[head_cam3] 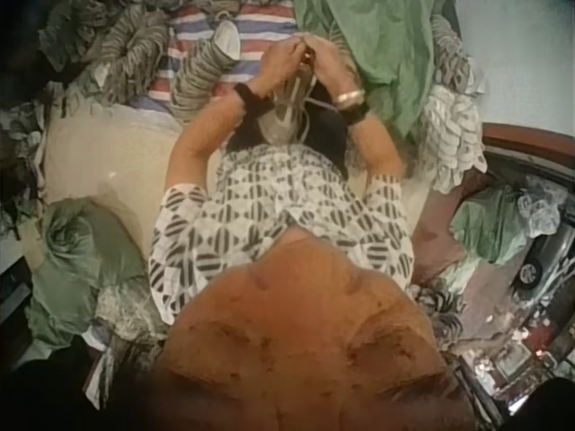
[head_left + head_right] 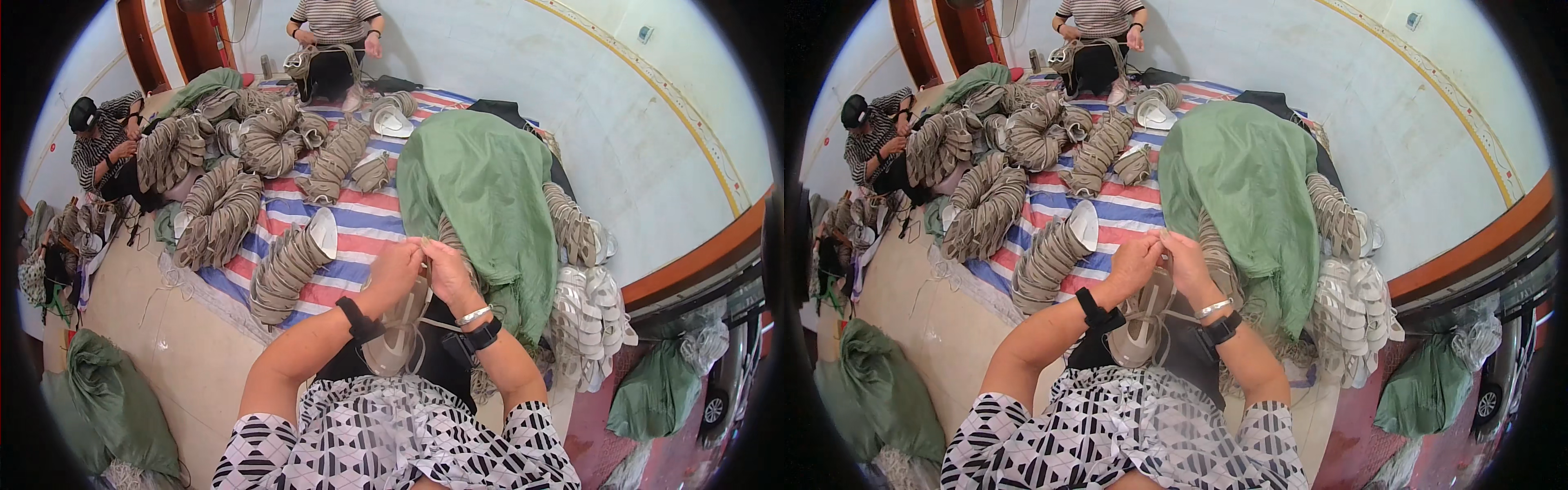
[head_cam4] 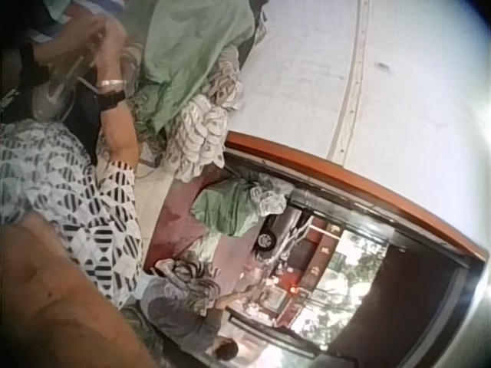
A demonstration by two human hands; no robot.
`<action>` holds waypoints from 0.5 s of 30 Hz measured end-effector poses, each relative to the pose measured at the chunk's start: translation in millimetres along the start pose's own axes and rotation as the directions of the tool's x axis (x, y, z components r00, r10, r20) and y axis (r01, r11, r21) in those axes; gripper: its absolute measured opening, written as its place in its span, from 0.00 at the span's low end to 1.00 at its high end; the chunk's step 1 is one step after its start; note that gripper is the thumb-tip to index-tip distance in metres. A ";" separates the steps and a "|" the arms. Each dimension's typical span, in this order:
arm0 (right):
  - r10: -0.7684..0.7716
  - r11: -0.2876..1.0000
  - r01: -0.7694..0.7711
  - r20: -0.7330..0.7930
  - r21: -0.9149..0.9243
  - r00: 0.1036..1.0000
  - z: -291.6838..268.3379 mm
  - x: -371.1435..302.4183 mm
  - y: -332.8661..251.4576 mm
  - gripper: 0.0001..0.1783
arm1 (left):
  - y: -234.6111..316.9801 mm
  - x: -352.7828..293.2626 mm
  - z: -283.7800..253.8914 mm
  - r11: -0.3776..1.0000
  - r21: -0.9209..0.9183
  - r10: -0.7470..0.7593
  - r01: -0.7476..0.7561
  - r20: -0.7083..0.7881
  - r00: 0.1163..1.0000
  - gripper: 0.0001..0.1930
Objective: The person sits on the floor and threads a long beige lace through the eyelets of a single beige sneaker. They pull the lace tight and arrange it across the shoe's tongue, repeating the process for multiple eyelets. The person works on one shoe at a time, surrounded by piles of similar footwear.
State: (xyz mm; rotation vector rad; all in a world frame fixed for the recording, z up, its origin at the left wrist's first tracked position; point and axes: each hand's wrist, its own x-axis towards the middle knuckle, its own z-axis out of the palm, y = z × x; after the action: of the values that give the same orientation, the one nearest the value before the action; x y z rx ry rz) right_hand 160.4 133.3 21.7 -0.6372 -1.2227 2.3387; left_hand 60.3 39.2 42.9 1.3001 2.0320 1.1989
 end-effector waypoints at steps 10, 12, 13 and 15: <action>0.161 0.887 -0.157 0.029 0.435 0.987 -103.4 22.8 34.5 0.09 | -66.6 -30.0 -21.4 0.879 0.198 0.323 -0.434 0.422 0.847 0.21; -0.013 0.994 0.019 -0.052 0.106 0.999 -131.8 12.9 24.0 0.06 | -72.2 -32.6 -28.0 0.848 0.218 0.345 -0.484 0.467 0.814 0.21; -0.092 0.995 0.089 -0.074 -0.046 0.993 -137.1 2.4 -14.6 0.04 | -69.6 -33.9 -34.0 0.844 0.245 0.307 -0.477 0.507 0.805 0.20; -0.451 0.362 0.404 0.221 -0.840 0.864 -146.3 -18.6 -101.6 0.06 | -58.8 -34.2 -42.1 0.824 0.303 0.234 -0.479 0.587 0.775 0.19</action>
State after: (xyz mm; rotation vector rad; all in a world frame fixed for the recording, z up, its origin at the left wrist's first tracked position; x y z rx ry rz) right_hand 274.9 270.3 36.4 -0.5375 -2.2432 1.1030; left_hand 15.6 -19.8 12.4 2.0587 1.7141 0.4078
